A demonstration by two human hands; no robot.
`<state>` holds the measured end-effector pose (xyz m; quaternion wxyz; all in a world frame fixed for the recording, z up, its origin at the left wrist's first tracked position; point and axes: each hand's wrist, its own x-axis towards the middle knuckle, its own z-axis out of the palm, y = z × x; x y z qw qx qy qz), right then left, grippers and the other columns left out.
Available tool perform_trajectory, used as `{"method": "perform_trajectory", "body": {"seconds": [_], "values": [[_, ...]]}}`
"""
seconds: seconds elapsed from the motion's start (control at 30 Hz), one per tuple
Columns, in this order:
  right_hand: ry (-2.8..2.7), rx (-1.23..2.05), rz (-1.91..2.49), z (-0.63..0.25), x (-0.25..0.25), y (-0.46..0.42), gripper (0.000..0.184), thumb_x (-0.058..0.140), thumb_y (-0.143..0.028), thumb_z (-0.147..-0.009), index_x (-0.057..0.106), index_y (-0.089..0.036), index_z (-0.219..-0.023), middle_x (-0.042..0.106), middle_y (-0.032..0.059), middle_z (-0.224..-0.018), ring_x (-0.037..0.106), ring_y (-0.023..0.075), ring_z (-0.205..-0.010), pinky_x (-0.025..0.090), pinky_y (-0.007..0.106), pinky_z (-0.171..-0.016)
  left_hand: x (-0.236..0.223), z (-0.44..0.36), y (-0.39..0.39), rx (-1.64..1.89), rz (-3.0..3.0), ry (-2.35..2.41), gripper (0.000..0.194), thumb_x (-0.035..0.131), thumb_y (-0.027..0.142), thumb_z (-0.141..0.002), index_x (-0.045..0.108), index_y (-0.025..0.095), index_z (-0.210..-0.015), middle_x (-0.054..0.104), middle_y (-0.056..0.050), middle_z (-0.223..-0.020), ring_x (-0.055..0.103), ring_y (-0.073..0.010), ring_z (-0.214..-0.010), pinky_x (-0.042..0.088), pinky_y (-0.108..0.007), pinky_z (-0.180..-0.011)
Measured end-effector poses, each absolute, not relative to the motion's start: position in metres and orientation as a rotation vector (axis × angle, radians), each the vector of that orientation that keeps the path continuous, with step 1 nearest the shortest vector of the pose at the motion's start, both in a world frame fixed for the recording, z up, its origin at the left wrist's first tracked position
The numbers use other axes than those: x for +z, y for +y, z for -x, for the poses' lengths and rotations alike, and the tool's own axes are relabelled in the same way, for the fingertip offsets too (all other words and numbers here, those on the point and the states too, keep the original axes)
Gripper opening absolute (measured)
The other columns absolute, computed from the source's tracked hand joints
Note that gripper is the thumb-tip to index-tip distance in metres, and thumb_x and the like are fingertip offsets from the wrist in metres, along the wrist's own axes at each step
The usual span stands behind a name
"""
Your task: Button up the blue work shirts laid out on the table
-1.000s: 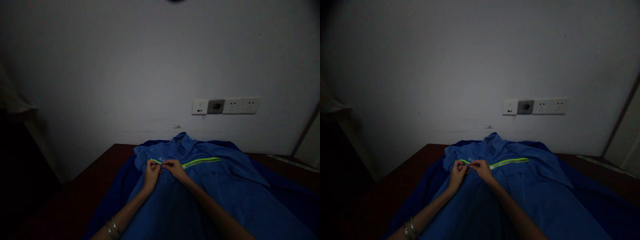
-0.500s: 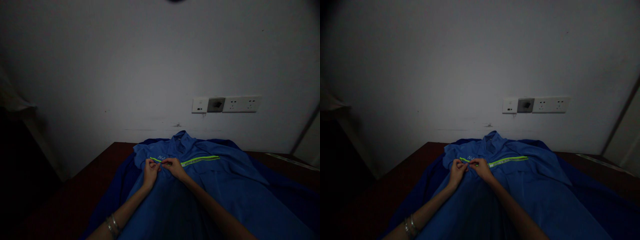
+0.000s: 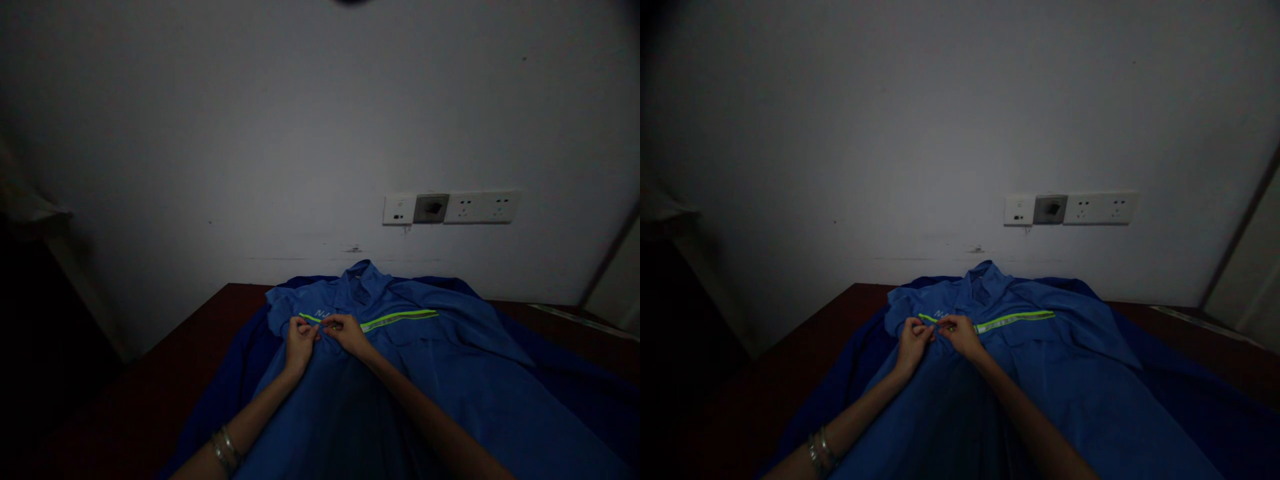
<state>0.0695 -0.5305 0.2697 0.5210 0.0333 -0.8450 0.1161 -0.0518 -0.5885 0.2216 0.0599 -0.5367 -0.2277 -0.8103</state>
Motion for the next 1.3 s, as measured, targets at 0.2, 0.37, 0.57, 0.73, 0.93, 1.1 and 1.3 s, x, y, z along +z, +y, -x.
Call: {"method": "perform_trajectory", "body": {"seconds": [0.2,0.37,0.57,0.73,0.93,1.1,1.3], "values": [[-1.973,0.465,-0.092,-0.065,0.271,-0.526,0.028,0.067,-0.023,-0.055,0.065,-0.013,-0.082,0.066,0.0067,-0.079,0.061,0.0181,-0.075,0.048,0.034,-0.075,0.221,0.051,-0.589,-2.446,1.655,-0.666,0.034,0.063,0.032,-0.067,0.035,0.019,-0.08,0.058,0.005,-0.054,0.058,-0.0122,-0.052,0.04,-0.02,-0.051],[-1.947,0.523,-0.127,-0.062,0.271,-0.522,0.027,0.068,-0.023,-0.054,0.063,-0.014,-0.078,0.066,0.0055,-0.077,0.061,0.0175,-0.075,0.047,0.033,-0.075,0.222,0.048,-0.593,-2.448,1.685,-0.655,0.032,0.065,0.033,-0.064,0.04,0.017,-0.076,0.057,0.004,-0.052,0.057,-0.0114,-0.051,0.039,-0.019,-0.05],[-1.922,0.548,-0.149,-0.061,0.27,-0.52,0.021,0.065,-0.018,-0.054,0.061,-0.014,-0.075,0.064,0.0034,-0.073,0.06,0.0157,-0.071,0.047,0.031,-0.073,0.225,0.043,-0.6,-2.51,1.71,-0.702,0.027,0.067,0.035,-0.059,0.054,0.012,-0.063,0.056,0.002,-0.05,0.053,-0.0099,-0.049,0.04,-0.019,-0.05],[-1.929,0.601,-0.145,-0.061,0.27,-0.52,0.02,0.065,-0.017,-0.053,0.061,-0.015,-0.073,0.064,0.0022,-0.071,0.06,0.0151,-0.07,0.047,0.03,-0.072,0.225,0.043,-0.599,-2.616,1.714,-0.73,0.027,0.07,0.035,-0.055,0.061,0.01,-0.058,0.057,0.0,-0.052,0.053,-0.01,-0.05,0.042,-0.02,-0.051],[-1.943,0.625,-0.132,-0.064,0.27,-0.524,0.021,0.066,-0.019,-0.052,0.062,-0.014,-0.072,0.064,0.0031,-0.07,0.06,0.0157,-0.068,0.047,0.03,-0.069,0.224,0.043,-0.596,-2.773,1.667,-0.735,0.026,0.073,0.034,-0.052,0.061,0.01,-0.053,0.055,0.001,-0.049,0.052,-0.0085,-0.049,0.041,-0.019,-0.051],[-1.967,0.621,-0.109,-0.067,0.27,-0.528,0.025,0.069,-0.025,-0.051,0.063,-0.014,-0.072,0.065,0.0042,-0.07,0.061,0.0176,-0.069,0.047,0.032,-0.071,0.224,0.04,-0.599,-2.868,1.676,-0.677,0.025,0.074,0.031,-0.05,0.06,0.01,-0.052,0.053,0.002,-0.049,0.051,-0.0078,-0.048,0.043,-0.019,-0.053],[-1.939,0.658,-0.054,-0.067,0.271,-0.526,0.032,0.074,-0.027,-0.045,0.063,-0.014,-0.072,0.066,0.0045,-0.069,0.062,0.0189,-0.07,0.048,0.033,-0.071,0.223,0.038,-0.599,-2.85,1.647,-0.661,0.024,0.072,0.028,-0.052,0.057,0.01,-0.053,0.052,0.003,-0.048,0.051,-0.0067,-0.047,0.043,-0.017,-0.051]]}}
